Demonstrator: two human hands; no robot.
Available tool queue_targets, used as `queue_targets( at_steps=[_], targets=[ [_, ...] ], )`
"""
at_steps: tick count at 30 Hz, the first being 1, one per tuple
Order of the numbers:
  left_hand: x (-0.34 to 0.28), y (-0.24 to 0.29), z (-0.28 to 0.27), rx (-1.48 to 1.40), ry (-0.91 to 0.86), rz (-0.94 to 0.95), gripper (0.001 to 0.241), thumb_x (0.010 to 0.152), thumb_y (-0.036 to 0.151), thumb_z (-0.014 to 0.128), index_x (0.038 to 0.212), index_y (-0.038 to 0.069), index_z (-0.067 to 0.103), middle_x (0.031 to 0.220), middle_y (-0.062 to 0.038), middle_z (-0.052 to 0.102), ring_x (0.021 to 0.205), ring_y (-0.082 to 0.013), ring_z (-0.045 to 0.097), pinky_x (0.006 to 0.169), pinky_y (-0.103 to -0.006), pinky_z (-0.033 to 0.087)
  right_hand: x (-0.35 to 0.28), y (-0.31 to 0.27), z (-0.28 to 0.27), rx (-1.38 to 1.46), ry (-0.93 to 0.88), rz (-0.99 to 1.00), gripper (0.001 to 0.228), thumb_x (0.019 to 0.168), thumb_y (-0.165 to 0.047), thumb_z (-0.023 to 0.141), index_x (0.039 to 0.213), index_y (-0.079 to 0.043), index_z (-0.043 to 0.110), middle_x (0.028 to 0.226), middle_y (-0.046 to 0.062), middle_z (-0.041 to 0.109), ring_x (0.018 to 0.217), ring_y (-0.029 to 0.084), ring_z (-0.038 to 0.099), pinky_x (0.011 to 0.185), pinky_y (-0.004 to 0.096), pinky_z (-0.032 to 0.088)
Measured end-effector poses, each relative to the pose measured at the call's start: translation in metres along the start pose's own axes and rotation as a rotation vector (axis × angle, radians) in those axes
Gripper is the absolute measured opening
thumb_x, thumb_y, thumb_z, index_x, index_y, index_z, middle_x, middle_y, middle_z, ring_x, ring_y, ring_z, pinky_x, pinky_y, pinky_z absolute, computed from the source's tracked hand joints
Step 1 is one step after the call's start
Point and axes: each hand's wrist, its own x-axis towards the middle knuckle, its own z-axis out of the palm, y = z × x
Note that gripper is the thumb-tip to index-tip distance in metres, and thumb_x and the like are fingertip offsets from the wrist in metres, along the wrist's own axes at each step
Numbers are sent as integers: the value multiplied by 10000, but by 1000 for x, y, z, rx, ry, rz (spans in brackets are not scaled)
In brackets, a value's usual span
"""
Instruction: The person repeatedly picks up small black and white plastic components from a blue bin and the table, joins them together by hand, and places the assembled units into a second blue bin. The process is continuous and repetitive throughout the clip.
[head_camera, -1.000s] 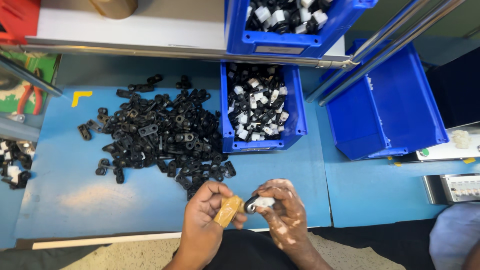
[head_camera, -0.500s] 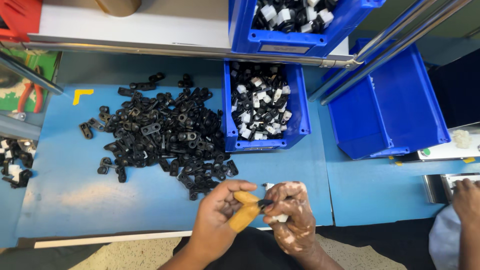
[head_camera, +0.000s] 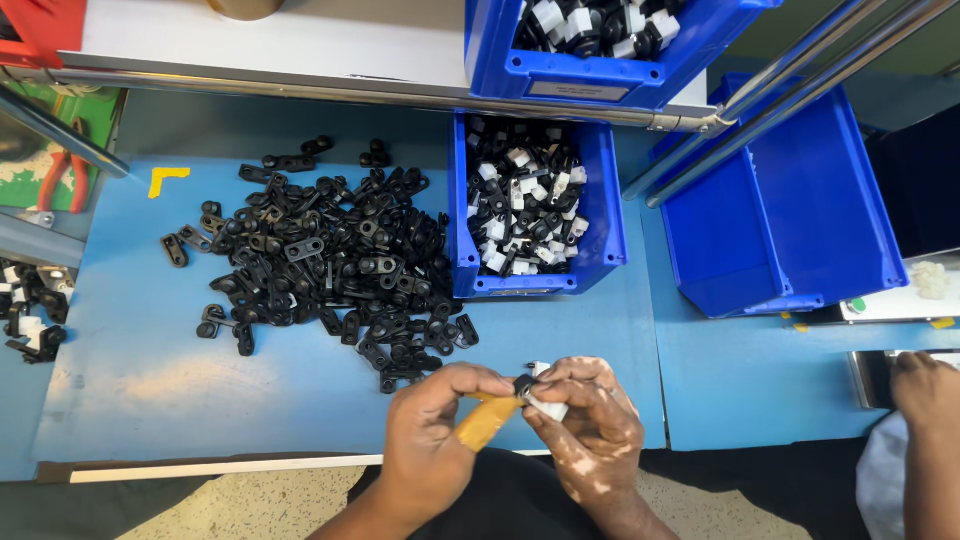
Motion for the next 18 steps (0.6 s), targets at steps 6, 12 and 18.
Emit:
queue_targets(
  at_steps=[6,12,18],
  targets=[
    [10,-8,8,-232,38,-207,393,833,-96,735,1192,-22,594,1088,-102,652,1026,-133,651,864,-296,563,4,0,-4,-96,-182,-91,348,833,46,792,1149,25,648,1432,221,586,1295,270,630,1042,391,601],
    [13,-5,4,-312,35,-234,372,884,-130,461,1205,-14,608,1073,-127,746,994,-140,684,879,-251,545,1,6,-6,-157,-147,-123,340,822,36,807,1114,-2,638,1360,218,633,1196,251,669,909,363,649],
    [11,13,8,279,70,-74,448,790,-148,549,1212,-7,595,1011,-100,753,950,-132,744,855,-237,566,-3,14,-6,-424,-105,-283,415,720,19,865,1061,-49,637,1298,151,675,1203,208,669,938,372,600]
  ],
)
